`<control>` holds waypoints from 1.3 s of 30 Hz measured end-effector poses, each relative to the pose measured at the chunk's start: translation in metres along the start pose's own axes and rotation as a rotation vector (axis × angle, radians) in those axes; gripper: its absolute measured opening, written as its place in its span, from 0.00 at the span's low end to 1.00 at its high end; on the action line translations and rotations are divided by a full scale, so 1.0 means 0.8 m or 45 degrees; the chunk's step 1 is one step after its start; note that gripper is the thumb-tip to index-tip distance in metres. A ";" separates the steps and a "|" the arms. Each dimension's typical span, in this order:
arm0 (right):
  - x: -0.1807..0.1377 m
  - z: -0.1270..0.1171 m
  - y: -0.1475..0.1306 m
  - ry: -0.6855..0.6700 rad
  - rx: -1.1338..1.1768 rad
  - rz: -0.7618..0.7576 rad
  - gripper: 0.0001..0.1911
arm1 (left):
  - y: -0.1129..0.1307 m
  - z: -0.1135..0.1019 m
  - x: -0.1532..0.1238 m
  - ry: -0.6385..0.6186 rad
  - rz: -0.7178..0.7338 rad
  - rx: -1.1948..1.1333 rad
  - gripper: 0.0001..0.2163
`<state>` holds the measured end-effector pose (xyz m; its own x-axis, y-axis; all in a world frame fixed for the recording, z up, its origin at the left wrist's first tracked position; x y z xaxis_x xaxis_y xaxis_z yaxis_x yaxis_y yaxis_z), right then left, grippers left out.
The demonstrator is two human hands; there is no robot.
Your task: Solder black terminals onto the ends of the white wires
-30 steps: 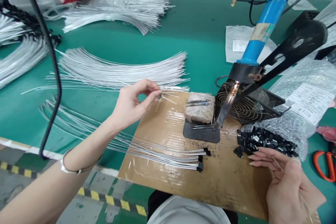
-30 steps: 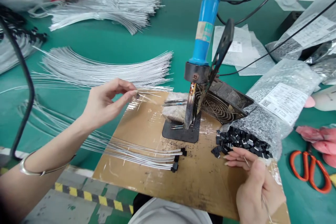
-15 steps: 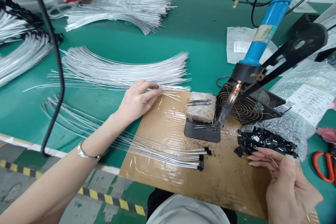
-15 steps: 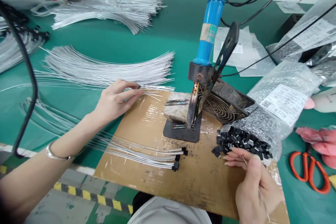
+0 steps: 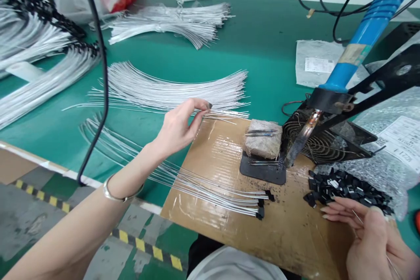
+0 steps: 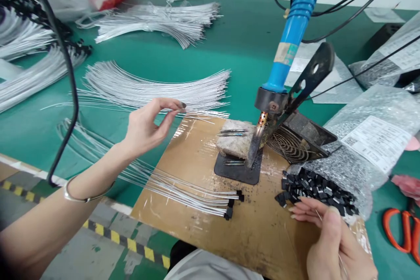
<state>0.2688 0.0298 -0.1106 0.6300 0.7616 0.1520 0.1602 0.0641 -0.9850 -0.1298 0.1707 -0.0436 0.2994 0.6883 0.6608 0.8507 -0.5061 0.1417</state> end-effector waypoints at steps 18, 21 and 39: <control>-0.045 0.030 -0.029 -0.274 0.050 0.006 0.23 | 0.137 0.017 -0.054 -1.260 -0.312 -1.154 0.07; -0.070 0.061 -0.043 -0.487 0.102 0.089 0.20 | 0.142 0.032 -0.053 -1.223 -0.440 -1.207 0.07; -0.077 0.094 -0.044 -0.607 0.178 0.118 0.08 | 0.158 0.020 -0.055 -1.071 -0.513 -1.021 0.11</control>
<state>0.1674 0.0292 -0.0911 0.2145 0.9759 0.0410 -0.0039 0.0429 -0.9991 -0.0288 0.0849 -0.0669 0.5149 0.8395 -0.1735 0.5292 -0.1521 0.8347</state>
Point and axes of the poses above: each hand's wrist, its own x-axis towards the middle knuckle, its own z-axis out of the palm, y = z × x, the point moved 8 cm from there along x, towards the middle knuckle, and after that the axes turned 10 degrees about x, right-handed, at the moved point
